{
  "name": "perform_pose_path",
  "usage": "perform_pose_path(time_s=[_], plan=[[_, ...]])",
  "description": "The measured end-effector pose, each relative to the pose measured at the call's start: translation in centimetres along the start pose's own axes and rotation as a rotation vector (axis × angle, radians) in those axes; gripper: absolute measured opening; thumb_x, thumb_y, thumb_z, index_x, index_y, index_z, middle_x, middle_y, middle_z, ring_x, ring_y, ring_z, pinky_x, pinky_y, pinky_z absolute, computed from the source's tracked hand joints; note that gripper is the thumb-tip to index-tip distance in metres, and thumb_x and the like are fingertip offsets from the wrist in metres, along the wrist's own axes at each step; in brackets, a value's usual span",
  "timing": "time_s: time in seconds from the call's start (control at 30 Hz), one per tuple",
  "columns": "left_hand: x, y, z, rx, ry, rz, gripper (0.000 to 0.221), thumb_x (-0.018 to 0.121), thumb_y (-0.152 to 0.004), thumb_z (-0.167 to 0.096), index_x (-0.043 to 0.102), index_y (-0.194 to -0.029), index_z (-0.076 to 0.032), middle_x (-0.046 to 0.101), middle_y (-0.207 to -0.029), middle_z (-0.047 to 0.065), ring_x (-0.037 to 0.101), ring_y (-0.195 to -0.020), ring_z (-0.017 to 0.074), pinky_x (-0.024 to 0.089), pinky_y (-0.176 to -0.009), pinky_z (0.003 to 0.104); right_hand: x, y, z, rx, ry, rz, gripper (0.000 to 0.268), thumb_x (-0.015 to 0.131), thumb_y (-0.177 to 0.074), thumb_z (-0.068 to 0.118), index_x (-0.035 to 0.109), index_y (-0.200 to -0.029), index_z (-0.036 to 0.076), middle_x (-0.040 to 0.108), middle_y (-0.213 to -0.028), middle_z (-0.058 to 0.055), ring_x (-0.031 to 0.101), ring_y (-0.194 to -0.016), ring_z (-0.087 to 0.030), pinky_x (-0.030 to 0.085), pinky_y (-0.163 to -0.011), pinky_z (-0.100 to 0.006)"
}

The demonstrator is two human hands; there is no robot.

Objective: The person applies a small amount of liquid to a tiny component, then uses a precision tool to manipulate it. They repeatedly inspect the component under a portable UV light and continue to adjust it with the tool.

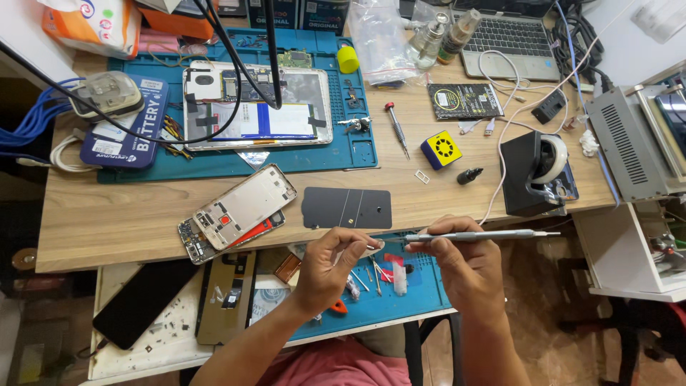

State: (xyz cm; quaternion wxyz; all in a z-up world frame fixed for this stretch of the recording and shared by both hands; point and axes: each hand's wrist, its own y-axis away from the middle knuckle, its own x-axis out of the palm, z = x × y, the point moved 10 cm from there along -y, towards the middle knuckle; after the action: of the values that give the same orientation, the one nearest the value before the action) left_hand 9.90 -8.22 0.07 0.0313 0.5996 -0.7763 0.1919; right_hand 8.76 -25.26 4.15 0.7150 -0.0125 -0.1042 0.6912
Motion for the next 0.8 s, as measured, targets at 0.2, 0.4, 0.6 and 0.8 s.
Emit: perform_pose_path(time_s=[0.2,0.4,0.6,0.8], plan=[[-0.5,0.1,-0.6,0.025,-0.027,0.001,0.014,0.051,-0.090,-0.016,0.057,-0.092,-0.005,0.067,-0.089,0.010,0.067,-0.088,0.0207,0.056,-0.079,0.031,3.4,-0.8,2.5,-0.084,0.146,0.124,0.011,0.051,-0.090,0.013,0.050,-0.090,0.002,0.060,-0.081,-0.017,0.069,-0.077,-0.032,0.059,-0.063,-0.032],[-0.6,0.2,-1.1,0.047,-0.067,-0.009,0.013,0.052,-0.089,-0.017,0.059,-0.092,-0.006,0.068,-0.088,0.008,0.067,-0.086,0.0194,0.055,-0.076,0.029,4.2,-0.8,3.2,-0.078,0.327,0.060,0.014,0.050,-0.089,0.014,0.048,-0.087,0.001,0.061,-0.078,-0.016,0.071,-0.072,-0.027,0.060,-0.056,-0.026],[-0.6,0.2,-1.8,0.095,-0.081,-0.014,0.013,0.051,-0.090,-0.015,0.058,-0.092,-0.004,0.068,-0.088,0.008,0.068,-0.085,0.0185,0.055,-0.076,0.027,5.3,-0.6,3.7,-0.061,0.380,0.084,0.017,0.047,-0.090,0.017,0.046,-0.089,0.000,0.058,-0.080,-0.015,0.072,-0.072,-0.027,0.063,-0.058,-0.029],[-0.4,0.4,-1.3,0.063,0.028,0.029,0.014,0.049,-0.091,-0.016,0.056,-0.094,-0.003,0.066,-0.090,0.012,0.068,-0.087,0.0215,0.057,-0.078,0.031,6.1,-0.3,3.9,-0.083,0.406,0.133,0.017,0.046,-0.090,0.017,0.045,-0.092,0.001,0.056,-0.084,-0.016,0.072,-0.072,-0.028,0.064,-0.058,-0.028]])
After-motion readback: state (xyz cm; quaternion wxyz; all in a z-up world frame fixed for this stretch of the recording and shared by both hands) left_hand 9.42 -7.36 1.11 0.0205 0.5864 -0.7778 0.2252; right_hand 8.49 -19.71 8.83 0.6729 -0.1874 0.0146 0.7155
